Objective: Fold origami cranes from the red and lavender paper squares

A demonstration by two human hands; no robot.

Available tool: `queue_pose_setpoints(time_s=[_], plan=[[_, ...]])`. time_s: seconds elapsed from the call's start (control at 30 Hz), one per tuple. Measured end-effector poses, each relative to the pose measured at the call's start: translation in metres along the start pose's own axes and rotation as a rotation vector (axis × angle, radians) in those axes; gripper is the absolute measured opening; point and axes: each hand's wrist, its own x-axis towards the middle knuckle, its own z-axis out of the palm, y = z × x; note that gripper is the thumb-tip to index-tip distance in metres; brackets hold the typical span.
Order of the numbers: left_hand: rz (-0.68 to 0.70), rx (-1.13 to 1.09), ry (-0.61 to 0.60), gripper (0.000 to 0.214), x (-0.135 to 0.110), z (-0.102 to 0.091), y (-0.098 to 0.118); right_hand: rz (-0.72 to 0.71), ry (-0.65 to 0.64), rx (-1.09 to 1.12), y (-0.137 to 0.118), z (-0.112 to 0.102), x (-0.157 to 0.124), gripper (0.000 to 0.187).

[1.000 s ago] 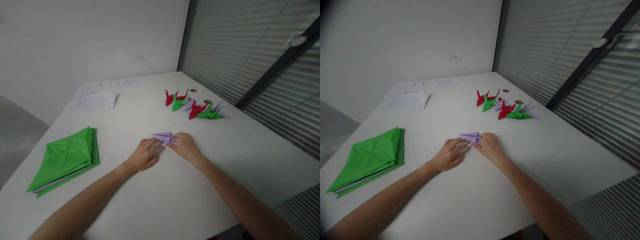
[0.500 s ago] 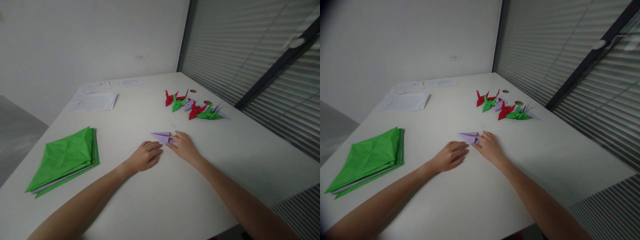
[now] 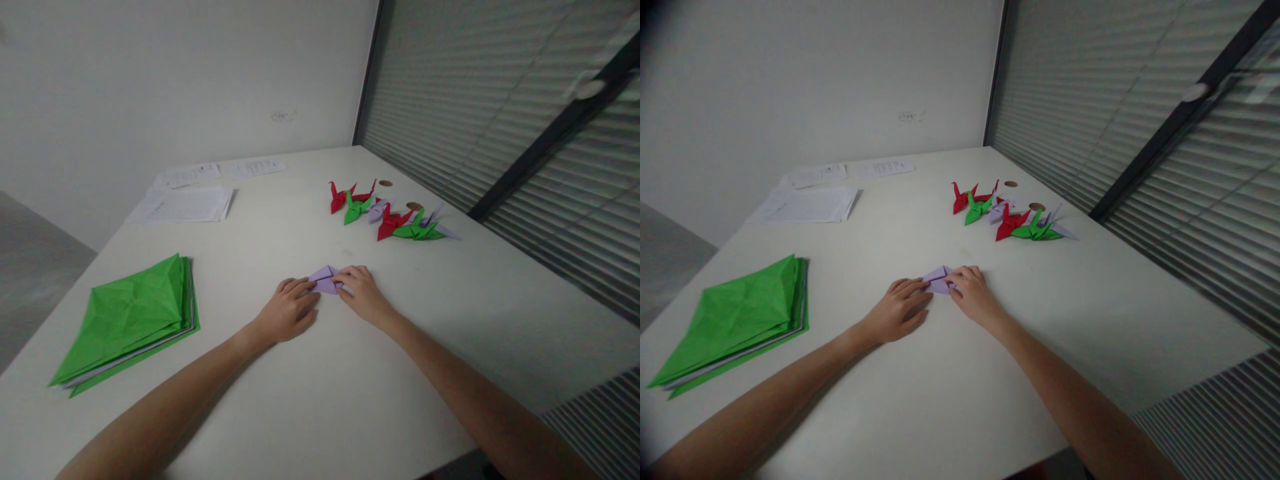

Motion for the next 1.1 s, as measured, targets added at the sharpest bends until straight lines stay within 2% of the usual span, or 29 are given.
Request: queue_pose_setpoints(time_s=[0.2,0.33,0.47,0.57,0.67,0.8,0.9,1.1], plan=[[0.017,0.004,-0.036,0.032,0.000,-0.001,0.000,0.029,0.026,0.183,-0.003,0.000,0.002,0.011],[0.051,0.001,-0.030,0.028,0.000,-0.002,0.002,0.056,-0.004,0.188,0.000,0.002,0.001,0.011],[0.061,-0.044,0.012,0.040,0.000,-0.002,0.002,0.063,-0.014,0.200,0.002,0.003,0.001,0.027],[0.025,-0.061,0.017,0.052,0.000,-0.002,0.001,0.005,-0.043,0.284,0.001,0.000,0.002,0.022],[-0.012,-0.023,0.001,0.048,0.001,-0.003,0.002,-0.117,-0.104,0.325,0.000,-0.005,0.003,0.023],[-0.036,0.037,0.007,0.035,0.001,-0.004,0.002,-0.220,-0.156,0.192,-0.001,-0.011,0.002,0.021],[-0.052,0.059,0.002,0.034,0.001,-0.004,0.003,-0.217,-0.169,0.095,-0.003,-0.012,0.002,0.010],[-0.170,0.164,0.020,0.042,0.002,-0.003,0.006,-0.205,-0.172,-0.022,0.000,-0.008,0.002,0.015]])
